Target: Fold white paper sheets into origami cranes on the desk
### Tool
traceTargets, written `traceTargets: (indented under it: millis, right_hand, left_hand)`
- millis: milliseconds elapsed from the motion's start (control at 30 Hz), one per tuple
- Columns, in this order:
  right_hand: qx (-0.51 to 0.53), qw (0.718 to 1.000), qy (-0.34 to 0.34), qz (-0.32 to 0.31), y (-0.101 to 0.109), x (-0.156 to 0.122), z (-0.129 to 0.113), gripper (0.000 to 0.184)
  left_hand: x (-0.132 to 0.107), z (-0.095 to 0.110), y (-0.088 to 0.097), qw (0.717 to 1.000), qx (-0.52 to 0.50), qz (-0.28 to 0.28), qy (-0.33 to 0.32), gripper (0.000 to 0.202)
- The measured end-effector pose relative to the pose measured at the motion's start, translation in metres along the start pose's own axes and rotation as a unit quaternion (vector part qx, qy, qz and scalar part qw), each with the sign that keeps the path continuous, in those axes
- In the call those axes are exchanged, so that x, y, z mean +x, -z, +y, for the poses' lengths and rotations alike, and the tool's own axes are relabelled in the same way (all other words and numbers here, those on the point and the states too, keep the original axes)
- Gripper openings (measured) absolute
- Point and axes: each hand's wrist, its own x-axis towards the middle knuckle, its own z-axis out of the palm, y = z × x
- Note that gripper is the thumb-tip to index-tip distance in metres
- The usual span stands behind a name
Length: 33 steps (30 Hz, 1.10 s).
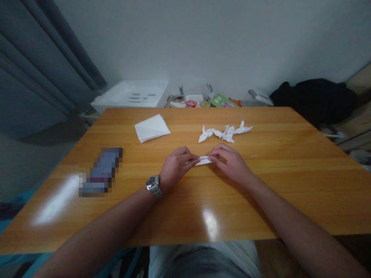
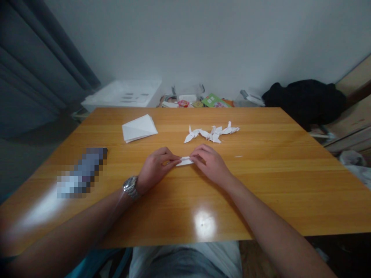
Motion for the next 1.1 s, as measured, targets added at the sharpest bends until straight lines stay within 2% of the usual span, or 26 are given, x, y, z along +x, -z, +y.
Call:
traceTargets:
  millis: [200,467,600,800,967,1100]
  right_hand:
    - [0.007,1.0,0.007,-0.02,-0.0041,-0.0018,-0.0005,0.01]
    - [0.008,1.0,0.011,-0.002,-0.003,-0.0002,-0.001,0.011]
    - [0.021,1.0,0.004,-0.012,-0.0025,0.0007,0.0009,0.012]
    - [0.04,0.998,-0.008,-0.038,-0.0034,0.0001,-0.0009,0.012]
    - [0.043,0.998,-0.021,-0.038,-0.0042,-0.0003,-0.0022,0.009]
    - [0.05,0.997,-0.033,-0.049,-0.0038,-0.0004,-0.0031,0.009]
  left_hand:
    - [-0.0004,0.0011,-0.0007,1.0,0.013,-0.008,-0.008,0.015]
    - [0.0008,-0.0009,-0.0014,1.0,-0.014,-0.017,-0.009,0.017]
    - [0.0003,-0.0007,-0.0016,1.0,-0.008,-0.022,-0.013,0.015]
    - [-0.0008,0.0019,-0.0032,0.998,0.024,-0.026,-0.049,0.02]
    - [-0.0017,0.0059,-0.003,0.991,0.034,-0.074,-0.107,0.023]
    - [-0.0025,0.0051,-0.0034,0.987,0.043,-0.093,-0.124,0.019]
